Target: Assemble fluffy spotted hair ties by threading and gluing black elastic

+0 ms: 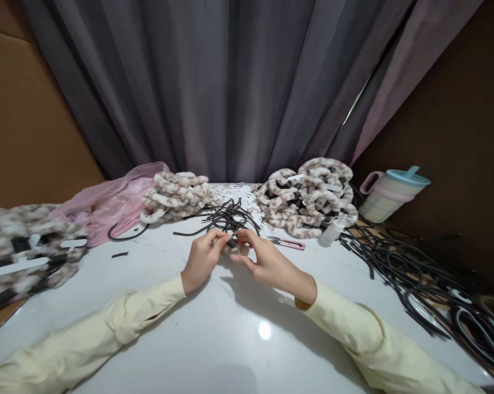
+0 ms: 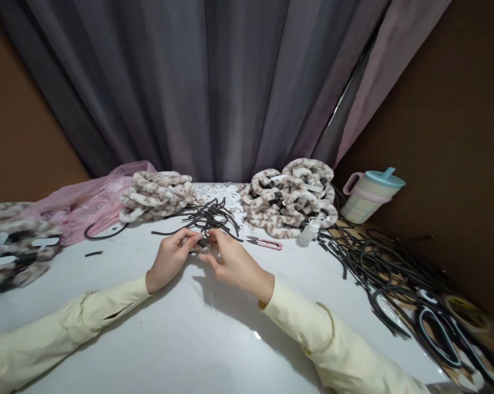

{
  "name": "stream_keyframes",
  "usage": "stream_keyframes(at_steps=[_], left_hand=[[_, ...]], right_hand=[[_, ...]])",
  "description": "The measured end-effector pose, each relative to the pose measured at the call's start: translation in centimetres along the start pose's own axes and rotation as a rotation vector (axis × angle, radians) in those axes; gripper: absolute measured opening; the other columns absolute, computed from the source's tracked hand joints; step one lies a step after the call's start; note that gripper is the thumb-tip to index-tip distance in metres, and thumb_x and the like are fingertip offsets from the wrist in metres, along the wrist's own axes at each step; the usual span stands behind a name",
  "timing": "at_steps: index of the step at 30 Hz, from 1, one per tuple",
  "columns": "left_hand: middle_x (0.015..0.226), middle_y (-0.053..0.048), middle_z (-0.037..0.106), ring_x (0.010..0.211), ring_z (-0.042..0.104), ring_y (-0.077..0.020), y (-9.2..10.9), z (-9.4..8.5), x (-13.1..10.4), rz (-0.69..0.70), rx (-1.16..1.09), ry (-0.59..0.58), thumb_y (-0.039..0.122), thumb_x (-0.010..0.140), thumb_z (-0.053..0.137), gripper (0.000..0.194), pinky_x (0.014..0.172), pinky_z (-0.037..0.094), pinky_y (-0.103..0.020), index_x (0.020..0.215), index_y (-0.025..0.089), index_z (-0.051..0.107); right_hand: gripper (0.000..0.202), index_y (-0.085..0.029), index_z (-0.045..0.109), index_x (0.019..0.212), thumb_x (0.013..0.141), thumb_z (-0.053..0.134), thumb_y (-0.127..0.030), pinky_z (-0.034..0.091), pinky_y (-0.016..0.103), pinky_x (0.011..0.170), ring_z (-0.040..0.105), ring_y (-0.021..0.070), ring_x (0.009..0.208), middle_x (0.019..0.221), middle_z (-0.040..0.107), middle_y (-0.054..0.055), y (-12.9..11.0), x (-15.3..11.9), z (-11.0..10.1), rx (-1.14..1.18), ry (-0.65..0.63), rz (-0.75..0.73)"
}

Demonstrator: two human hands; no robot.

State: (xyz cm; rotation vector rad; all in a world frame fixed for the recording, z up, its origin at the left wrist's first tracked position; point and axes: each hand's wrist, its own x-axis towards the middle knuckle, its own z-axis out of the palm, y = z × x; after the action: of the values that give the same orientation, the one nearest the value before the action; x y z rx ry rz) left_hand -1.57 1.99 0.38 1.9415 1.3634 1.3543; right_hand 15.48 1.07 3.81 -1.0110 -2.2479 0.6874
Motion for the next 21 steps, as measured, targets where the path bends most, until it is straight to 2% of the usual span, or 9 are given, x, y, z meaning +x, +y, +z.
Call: stream_keyframes(at_steps=[3,7,9,12,15,17,21], left_hand=[[0.064,0.001,0.063,0.058,0.055,-0.0121,0.1,0.2,-0.7,-0.124,-0.104,-0.036,0.033,0.084,0.052,0.021,0.056,0.043,-0.022,0.075,0.016,0.060],[0.067,0.000,0.063,0.062,0.056,-0.0123,-0.1,0.5,-2.2,-0.149,-0.161,-0.124,0.034,0.086,0.050,0.022,0.058,0.044,-0.023,0.078,0.016,0.061],[0.076,-0.002,0.064,0.070,0.058,-0.0134,-0.2,0.4,-2.8,-0.061,-0.150,-0.174,0.030,0.088,0.047,0.021,0.063,0.046,-0.024,0.083,0.016,0.061],[0.090,-0.008,0.064,0.082,0.058,-0.0159,-0.2,0.1,-3.2,0.177,-0.106,-0.202,0.022,0.089,0.045,0.017,0.069,0.047,-0.027,0.094,0.015,0.060],[0.087,-0.010,0.062,0.082,0.057,-0.0175,0.0,-0.2,-3.2,0.367,-0.072,-0.210,0.015,0.088,0.044,0.017,0.070,0.048,-0.030,0.098,0.015,0.057],[0.084,-0.009,0.061,0.081,0.056,-0.0176,0.2,-0.3,-3.2,0.425,-0.066,-0.219,0.012,0.088,0.043,0.017,0.070,0.048,-0.030,0.099,0.014,0.056],[0.088,-0.010,0.059,0.083,0.054,-0.0176,0.1,-0.5,-3.2,0.444,-0.056,-0.245,0.010,0.087,0.044,0.018,0.071,0.047,-0.030,0.101,0.014,0.054]], right_hand=[[0.018,-0.013,0.051,0.101,0.089,0.048,-0.026,0.042,0.029,0.069,0.053,0.0178,0.076,0.086,0.059,0.008,0.9,-0.4,1.7,-0.045,0.086,0.032],[0.013,-0.014,0.052,0.096,0.091,0.042,-0.020,0.042,0.031,0.073,0.053,0.0180,0.079,0.087,0.060,0.009,2.4,-1.4,3.3,-0.050,0.111,-0.012],[0.013,-0.015,0.051,0.097,0.090,0.040,-0.015,0.041,0.033,0.076,0.051,0.0195,0.083,0.091,0.059,0.010,2.8,-1.9,3.6,-0.076,0.133,-0.060],[0.015,-0.015,0.049,0.097,0.089,0.038,-0.011,0.041,0.033,0.075,0.049,0.0200,0.083,0.089,0.057,0.010,3.1,-2.3,3.6,-0.100,0.157,-0.122],[0.015,-0.016,0.049,0.094,0.088,0.036,-0.010,0.041,0.031,0.071,0.048,0.0189,0.078,0.083,0.055,0.007,2.9,-2.3,3.4,-0.079,0.168,-0.183],[0.016,-0.016,0.050,0.093,0.089,0.036,-0.010,0.040,0.030,0.070,0.047,0.0183,0.077,0.081,0.054,0.006,2.7,-2.3,3.4,-0.058,0.174,-0.210],[0.016,-0.016,0.049,0.094,0.090,0.035,-0.010,0.040,0.029,0.070,0.047,0.0181,0.078,0.081,0.053,0.006,2.6,-2.3,3.4,-0.045,0.177,-0.219]])
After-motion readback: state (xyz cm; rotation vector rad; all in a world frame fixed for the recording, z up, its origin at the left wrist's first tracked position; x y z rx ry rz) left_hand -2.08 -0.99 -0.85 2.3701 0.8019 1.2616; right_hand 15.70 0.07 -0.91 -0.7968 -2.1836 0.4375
